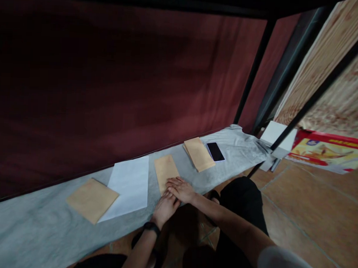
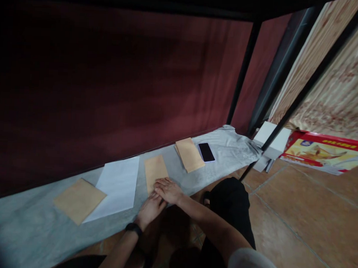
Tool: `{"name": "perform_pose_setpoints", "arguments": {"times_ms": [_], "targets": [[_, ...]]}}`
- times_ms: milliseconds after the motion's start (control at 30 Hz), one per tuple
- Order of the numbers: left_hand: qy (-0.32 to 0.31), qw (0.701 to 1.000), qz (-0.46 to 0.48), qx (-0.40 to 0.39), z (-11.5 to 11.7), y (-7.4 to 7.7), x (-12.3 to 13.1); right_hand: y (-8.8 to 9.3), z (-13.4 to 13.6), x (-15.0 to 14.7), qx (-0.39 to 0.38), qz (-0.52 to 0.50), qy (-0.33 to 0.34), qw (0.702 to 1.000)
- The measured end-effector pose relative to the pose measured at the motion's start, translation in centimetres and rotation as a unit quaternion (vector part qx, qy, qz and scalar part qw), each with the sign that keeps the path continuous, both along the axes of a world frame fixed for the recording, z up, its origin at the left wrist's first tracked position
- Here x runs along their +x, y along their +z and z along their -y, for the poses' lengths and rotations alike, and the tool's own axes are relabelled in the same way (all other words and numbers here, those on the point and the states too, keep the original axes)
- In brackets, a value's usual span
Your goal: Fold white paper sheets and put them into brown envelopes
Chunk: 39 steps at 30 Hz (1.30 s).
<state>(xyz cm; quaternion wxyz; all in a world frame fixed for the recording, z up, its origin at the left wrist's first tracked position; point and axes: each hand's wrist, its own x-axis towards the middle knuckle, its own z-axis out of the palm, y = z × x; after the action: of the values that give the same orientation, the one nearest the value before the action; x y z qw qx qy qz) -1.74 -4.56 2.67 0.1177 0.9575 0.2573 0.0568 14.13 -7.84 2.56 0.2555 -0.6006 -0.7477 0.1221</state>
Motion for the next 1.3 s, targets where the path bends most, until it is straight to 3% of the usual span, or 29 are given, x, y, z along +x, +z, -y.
{"name": "perform_pose_setpoints", "arguments": {"times_ms": [533, 867, 1300], "targets": [[0.022, 0.999, 0.010, -0.040, 0.0, -0.1, 0.1, -0.5, -0.2, -0.3, 0.024, 0.078, -0.008, 0.997], [0.021, 0.999, 0.021, -0.030, -0.2, -0.6, 0.0, -1.0, -0.6, -0.3, 0.048, 0.059, -0.014, 0.997], [0.018, 0.999, 0.022, 0.026, -0.1, -2.9, -0.4, -1.5, -0.1, -0.3, 0.053, 0.068, -0.006, 0.996]]}}
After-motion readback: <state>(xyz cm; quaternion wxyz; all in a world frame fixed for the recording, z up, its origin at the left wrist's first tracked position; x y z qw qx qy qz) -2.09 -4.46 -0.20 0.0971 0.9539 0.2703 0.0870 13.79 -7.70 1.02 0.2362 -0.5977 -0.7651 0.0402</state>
